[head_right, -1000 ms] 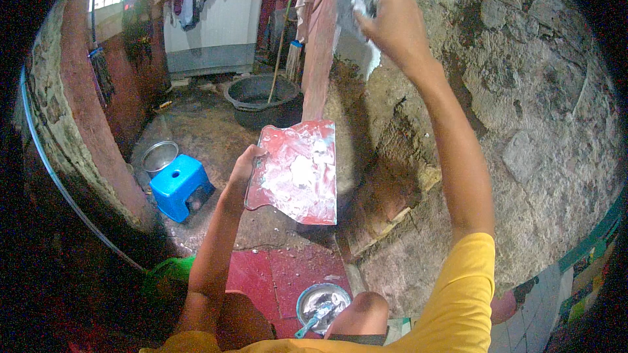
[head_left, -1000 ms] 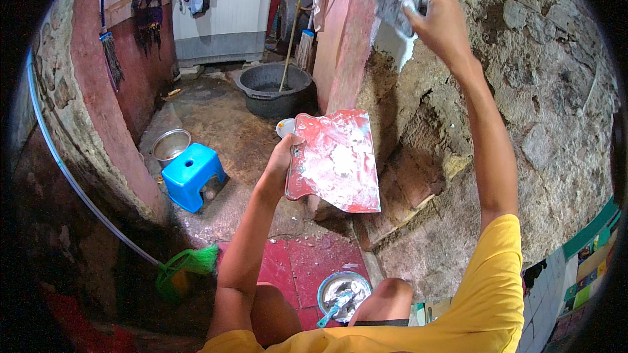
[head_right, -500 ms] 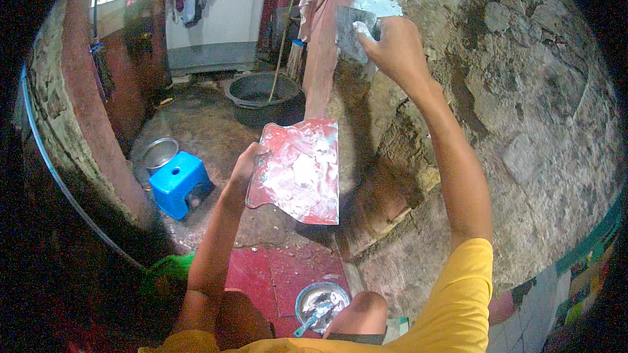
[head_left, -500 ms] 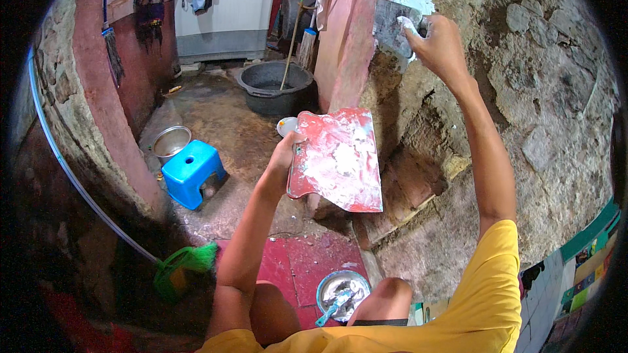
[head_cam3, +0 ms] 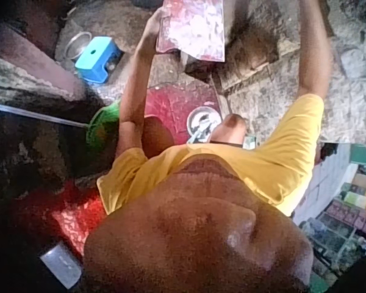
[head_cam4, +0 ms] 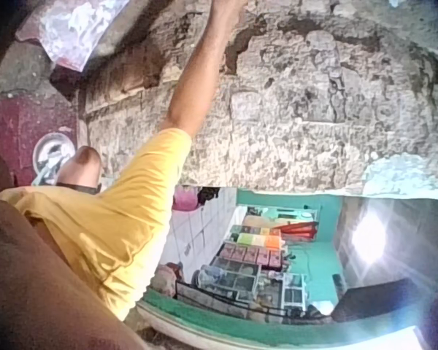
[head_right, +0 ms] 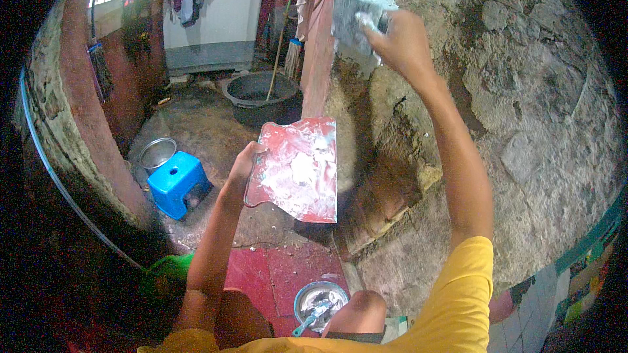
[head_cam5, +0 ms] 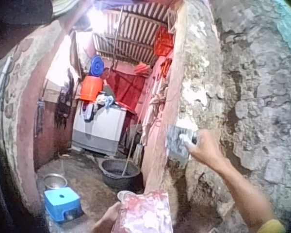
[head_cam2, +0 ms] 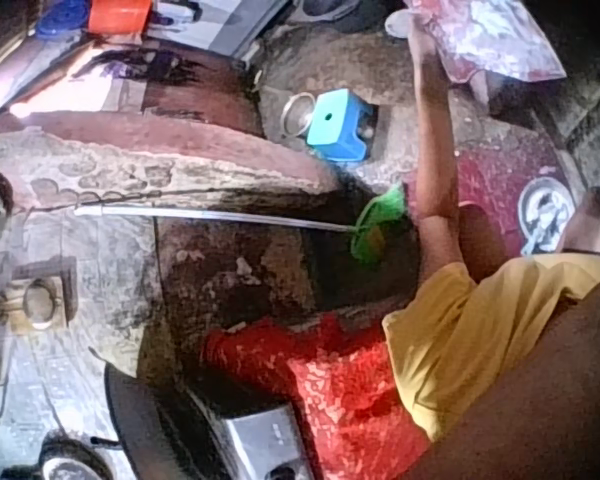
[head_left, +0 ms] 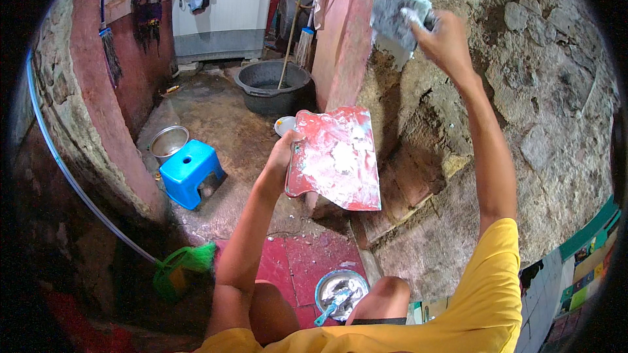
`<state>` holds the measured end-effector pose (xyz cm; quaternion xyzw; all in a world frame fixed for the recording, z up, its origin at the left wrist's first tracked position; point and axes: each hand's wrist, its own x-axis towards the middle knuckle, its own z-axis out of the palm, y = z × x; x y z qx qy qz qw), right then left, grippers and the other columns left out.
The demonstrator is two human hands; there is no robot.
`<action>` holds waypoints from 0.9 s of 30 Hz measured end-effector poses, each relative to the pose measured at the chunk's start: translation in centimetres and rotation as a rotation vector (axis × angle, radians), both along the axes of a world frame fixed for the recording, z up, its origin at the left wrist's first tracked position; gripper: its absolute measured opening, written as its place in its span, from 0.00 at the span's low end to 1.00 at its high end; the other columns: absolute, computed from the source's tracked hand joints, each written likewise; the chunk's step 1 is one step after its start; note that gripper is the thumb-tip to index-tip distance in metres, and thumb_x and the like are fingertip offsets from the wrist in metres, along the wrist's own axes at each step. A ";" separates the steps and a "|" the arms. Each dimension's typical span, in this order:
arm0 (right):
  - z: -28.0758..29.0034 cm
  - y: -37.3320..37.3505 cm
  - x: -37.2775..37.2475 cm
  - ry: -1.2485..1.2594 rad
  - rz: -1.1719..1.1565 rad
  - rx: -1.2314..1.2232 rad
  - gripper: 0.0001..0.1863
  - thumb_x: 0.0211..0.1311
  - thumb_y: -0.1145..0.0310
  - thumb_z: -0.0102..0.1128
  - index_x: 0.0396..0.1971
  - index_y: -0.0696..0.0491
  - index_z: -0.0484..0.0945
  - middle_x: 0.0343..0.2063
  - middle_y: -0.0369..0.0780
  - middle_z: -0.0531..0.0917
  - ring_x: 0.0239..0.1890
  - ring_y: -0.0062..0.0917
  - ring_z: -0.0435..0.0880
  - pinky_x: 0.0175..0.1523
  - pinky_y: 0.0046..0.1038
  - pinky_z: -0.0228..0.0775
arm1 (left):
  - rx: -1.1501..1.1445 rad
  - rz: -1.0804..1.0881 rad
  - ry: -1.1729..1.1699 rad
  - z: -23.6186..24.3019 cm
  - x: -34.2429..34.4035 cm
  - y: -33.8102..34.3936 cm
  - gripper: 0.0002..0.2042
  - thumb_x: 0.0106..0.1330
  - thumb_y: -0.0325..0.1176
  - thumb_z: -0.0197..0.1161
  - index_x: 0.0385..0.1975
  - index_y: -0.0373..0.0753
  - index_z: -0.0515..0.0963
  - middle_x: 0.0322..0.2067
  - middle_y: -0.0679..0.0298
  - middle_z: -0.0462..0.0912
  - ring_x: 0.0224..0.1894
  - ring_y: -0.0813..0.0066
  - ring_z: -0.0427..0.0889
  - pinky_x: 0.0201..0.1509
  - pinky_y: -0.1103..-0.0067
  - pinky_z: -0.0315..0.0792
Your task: The person applies plaster to a wall using a putty knife and a hawk board, taking material from a bowl and spreading it across the stone surface.
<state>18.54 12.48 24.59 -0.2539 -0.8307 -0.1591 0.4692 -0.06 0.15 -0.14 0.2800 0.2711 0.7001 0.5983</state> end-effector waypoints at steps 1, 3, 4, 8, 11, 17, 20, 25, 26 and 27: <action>-0.5 0.1 0.1 -0.016 0.013 0.046 0.21 0.45 0.55 0.57 0.15 0.61 0.75 0.12 0.51 0.73 0.16 0.42 0.74 0.25 0.36 0.64 | 0.004 -0.005 -0.002 0.2 0.2 -0.1 0.20 0.53 0.37 0.46 0.43 0.31 0.64 0.36 0.55 0.74 0.36 0.65 0.76 0.44 0.73 0.70; -1.1 0.7 0.0 -0.025 0.061 0.153 0.21 0.46 0.54 0.57 0.15 0.61 0.74 0.12 0.51 0.72 0.17 0.44 0.73 0.24 0.36 0.64 | 0.003 0.006 0.006 0.3 0.3 -0.3 0.20 0.53 0.37 0.46 0.43 0.31 0.64 0.36 0.55 0.74 0.35 0.65 0.76 0.43 0.73 0.70; -0.8 0.9 0.1 -0.014 0.048 0.129 0.21 0.46 0.55 0.57 0.15 0.61 0.74 0.12 0.51 0.72 0.16 0.44 0.73 0.24 0.36 0.64 | -0.001 0.023 0.017 0.4 0.4 -0.3 0.20 0.53 0.36 0.45 0.43 0.31 0.64 0.36 0.55 0.75 0.35 0.66 0.77 0.43 0.73 0.70; 1.3 0.4 0.2 0.064 0.014 0.030 0.20 0.46 0.56 0.57 0.16 0.61 0.75 0.10 0.50 0.72 0.15 0.41 0.73 0.24 0.35 0.64 | 0.007 0.026 0.016 -0.5 -0.5 0.3 0.19 0.53 0.36 0.45 0.42 0.30 0.64 0.35 0.55 0.75 0.34 0.67 0.77 0.42 0.74 0.71; 1.8 -0.3 0.5 0.132 0.054 0.042 0.20 0.46 0.56 0.57 0.16 0.61 0.75 0.10 0.48 0.72 0.14 0.39 0.73 0.23 0.35 0.64 | -0.022 0.055 0.021 0.1 0.0 -0.1 0.18 0.54 0.36 0.44 0.41 0.30 0.65 0.34 0.56 0.75 0.33 0.67 0.77 0.41 0.75 0.71; -0.7 -1.6 0.0 -0.012 0.089 0.081 0.17 0.44 0.59 0.57 0.16 0.61 0.74 0.14 0.50 0.75 0.19 0.41 0.75 0.26 0.34 0.65 | 0.025 0.042 -0.017 -0.2 0.4 0.0 0.19 0.56 0.37 0.42 0.44 0.31 0.64 0.37 0.55 0.74 0.38 0.66 0.76 0.44 0.73 0.69; -0.5 -2.2 -0.5 -0.083 -0.028 0.094 0.17 0.44 0.59 0.57 0.16 0.62 0.74 0.13 0.50 0.74 0.18 0.42 0.75 0.25 0.34 0.65 | 0.060 -0.023 0.012 -0.9 -0.4 0.4 0.20 0.56 0.38 0.42 0.44 0.31 0.64 0.39 0.54 0.73 0.39 0.65 0.75 0.46 0.72 0.68; 1.0 -1.7 -0.2 0.072 -0.032 0.056 0.20 0.45 0.56 0.57 0.15 0.61 0.74 0.10 0.47 0.74 0.15 0.39 0.74 0.24 0.33 0.65 | 0.078 -0.048 -0.030 -0.4 -0.2 0.2 0.20 0.55 0.37 0.44 0.44 0.31 0.64 0.38 0.55 0.74 0.38 0.65 0.76 0.45 0.73 0.68; 1.6 -2.1 -0.1 0.126 -0.021 0.052 0.20 0.46 0.55 0.57 0.14 0.61 0.74 0.10 0.47 0.73 0.15 0.38 0.74 0.24 0.33 0.65 | 0.081 -0.058 -0.040 -0.6 -0.3 0.3 0.20 0.54 0.37 0.44 0.44 0.31 0.64 0.38 0.55 0.74 0.38 0.65 0.76 0.45 0.73 0.69; 2.0 -2.2 0.3 0.155 -0.055 0.090 0.19 0.48 0.56 0.56 0.18 0.61 0.75 0.12 0.46 0.75 0.15 0.34 0.75 0.25 0.32 0.65 | 0.065 -0.036 -0.025 -0.3 -0.2 0.0 0.20 0.54 0.37 0.45 0.44 0.31 0.65 0.37 0.55 0.74 0.37 0.65 0.76 0.44 0.73 0.69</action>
